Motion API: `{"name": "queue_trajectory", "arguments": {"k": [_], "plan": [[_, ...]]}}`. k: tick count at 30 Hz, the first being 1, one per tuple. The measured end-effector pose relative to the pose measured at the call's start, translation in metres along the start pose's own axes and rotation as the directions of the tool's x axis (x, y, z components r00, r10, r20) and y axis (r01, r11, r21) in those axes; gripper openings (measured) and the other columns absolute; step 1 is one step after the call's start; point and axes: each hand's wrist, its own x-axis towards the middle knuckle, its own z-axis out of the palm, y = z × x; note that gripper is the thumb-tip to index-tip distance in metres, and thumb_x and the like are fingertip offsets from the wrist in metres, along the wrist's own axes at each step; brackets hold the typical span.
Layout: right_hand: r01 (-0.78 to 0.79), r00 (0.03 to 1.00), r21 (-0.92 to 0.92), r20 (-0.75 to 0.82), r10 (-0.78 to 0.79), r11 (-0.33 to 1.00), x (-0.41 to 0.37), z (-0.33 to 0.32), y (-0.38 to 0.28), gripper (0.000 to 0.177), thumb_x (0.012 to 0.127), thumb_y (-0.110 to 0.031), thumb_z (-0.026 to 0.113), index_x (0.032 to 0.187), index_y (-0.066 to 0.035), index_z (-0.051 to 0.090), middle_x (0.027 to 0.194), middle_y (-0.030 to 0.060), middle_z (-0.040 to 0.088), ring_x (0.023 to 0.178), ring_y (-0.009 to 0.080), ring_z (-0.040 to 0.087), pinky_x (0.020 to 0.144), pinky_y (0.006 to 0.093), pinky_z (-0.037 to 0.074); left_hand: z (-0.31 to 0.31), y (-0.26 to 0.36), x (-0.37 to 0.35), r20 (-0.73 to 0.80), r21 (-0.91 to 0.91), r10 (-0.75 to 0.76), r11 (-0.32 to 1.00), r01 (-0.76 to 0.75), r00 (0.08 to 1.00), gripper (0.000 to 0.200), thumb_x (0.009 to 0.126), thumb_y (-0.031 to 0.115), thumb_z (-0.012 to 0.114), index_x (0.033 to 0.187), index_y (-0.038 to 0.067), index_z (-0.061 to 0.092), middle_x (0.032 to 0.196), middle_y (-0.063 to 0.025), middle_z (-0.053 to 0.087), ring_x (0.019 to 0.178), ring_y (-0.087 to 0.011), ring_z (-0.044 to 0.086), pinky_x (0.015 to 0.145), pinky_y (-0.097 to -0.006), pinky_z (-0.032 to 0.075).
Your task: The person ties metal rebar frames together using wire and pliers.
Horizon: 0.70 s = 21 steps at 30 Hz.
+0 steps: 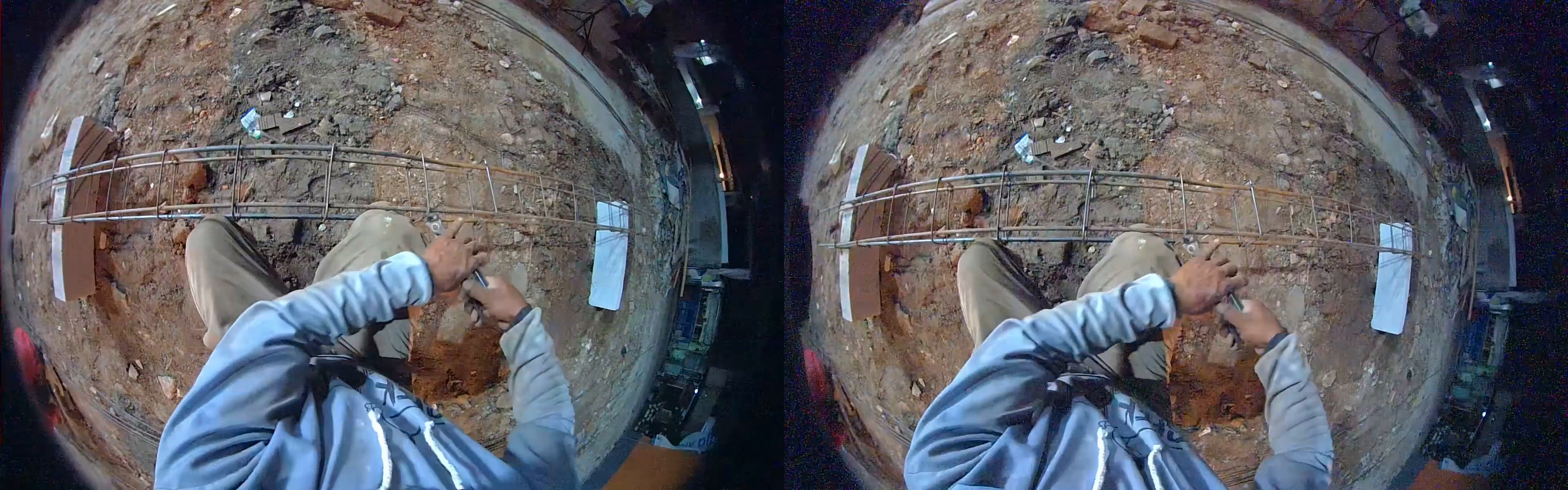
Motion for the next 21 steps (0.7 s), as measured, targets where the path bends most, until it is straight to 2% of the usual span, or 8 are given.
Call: {"name": "queue_trajectory", "arguments": {"k": [1,6,7,8,9,16,18,21], "plan": [[-0.138,0.984,0.477,0.165,0.066,0.868,-0.019,0.005,-0.025,0.026,0.090,-0.029,0.053,0.091,-0.002,0.053,0.064,0.0064,0.058,0.048,0.0142,0.056,0.039,0.0254,0.045,-0.032,0.000,-0.004,0.173,-0.066,0.010,0.998,0.001,0.985,0.059,0.062,0.023,0.065,0.118,0.014,0.050,0.110,-0.0082,0.054,0.113,-0.0240,0.044,0.101,-0.0469,0.022],[-0.140,0.975,0.458,0.217,0.043,0.878,-0.028,0.016,-0.039,0.033,0.081,-0.029,0.063,0.094,-0.003,0.047,0.068,0.0122,0.061,0.055,0.0231,0.061,0.049,0.0359,0.050,-0.017,-0.013,-0.002,0.220,-0.085,0.008,0.996,0.011,0.975,0.044,0.062,0.024,0.062,0.103,0.011,0.058,0.095,-0.0084,0.060,0.098,-0.0237,0.055,0.087,-0.0420,0.039],[0.024,0.988,-0.142,-0.145,-0.045,0.990,-0.035,0.024,-0.051,0.033,0.079,-0.025,0.064,0.095,-0.003,0.045,0.070,0.0157,0.061,0.060,0.0288,0.061,0.054,0.0399,0.050,0.000,-0.020,0.005,0.346,-0.060,-0.008,0.998,0.030,0.938,0.032,0.063,0.024,0.061,0.092,0.011,0.061,0.082,-0.0077,0.061,0.084,-0.0243,0.058,0.075,-0.0402,0.044],[-0.046,0.876,-0.701,-0.371,-0.309,0.712,-0.042,0.036,-0.057,0.034,0.076,-0.021,0.064,0.096,-0.002,0.044,0.073,0.0193,0.061,0.064,0.0344,0.061,0.059,0.0438,0.050,0.002,-0.020,0.010,0.470,-0.042,-0.021,0.998,0.046,0.883,0.022,0.064,0.023,0.060,0.081,0.011,0.064,0.070,-0.0071,0.062,0.070,-0.0249,0.062,0.063,-0.0384,0.048],[-0.117,0.740,-0.780,-0.481,-0.469,0.615,-0.038,0.050,-0.047,0.037,0.072,-0.015,0.062,0.100,-0.001,0.042,0.078,0.0256,0.060,0.074,0.0433,0.059,0.067,0.0493,0.047,0.001,-0.022,0.008,0.294,-0.113,0.052,0.993,-0.020,0.955,0.012,0.066,0.022,0.058,0.064,0.011,0.062,0.053,-0.0071,0.058,0.050,-0.0252,0.059,0.046,-0.0369,0.047],[-0.100,0.942,-0.549,-0.320,-0.098,0.830,-0.018,0.029,-0.030,0.033,0.079,-0.023,0.052,0.097,0.005,0.053,0.079,0.0278,0.059,0.077,0.0456,0.058,0.069,0.0467,0.048,-0.026,-0.010,0.011,0.268,-0.152,0.033,0.988,0.008,0.963,0.018,0.059,0.026,0.063,0.063,0.009,0.059,0.058,-0.0096,0.059,0.056,-0.0288,0.061,0.050,-0.0362,0.049],[-0.125,0.958,-0.573,-0.281,-0.050,0.810,-0.027,0.016,-0.051,0.021,0.082,-0.019,0.050,0.083,0.002,0.052,0.075,0.0256,0.060,0.070,0.0406,0.061,0.061,0.0465,0.049,-0.035,-0.008,0.016,0.416,-0.142,-0.005,0.987,0.070,0.909,0.024,0.057,0.025,0.064,0.075,0.010,0.061,0.068,-0.0098,0.062,0.068,-0.0289,0.062,0.069,-0.0415,0.050],[-0.154,0.987,-0.078,-0.054,0.150,0.985,-0.047,0.015,-0.091,0.022,0.086,-0.020,0.047,0.084,0.001,0.052,0.068,0.0178,0.060,0.054,0.0279,0.061,0.046,0.0386,0.049,-0.062,-0.009,0.005,0.137,-0.304,0.065,0.952,-0.021,0.988,0.058,0.056,0.027,0.066,0.110,0.012,0.050,0.104,-0.0117,0.054,0.103,-0.0275,0.051,0.099,-0.0542,0.024]]}}
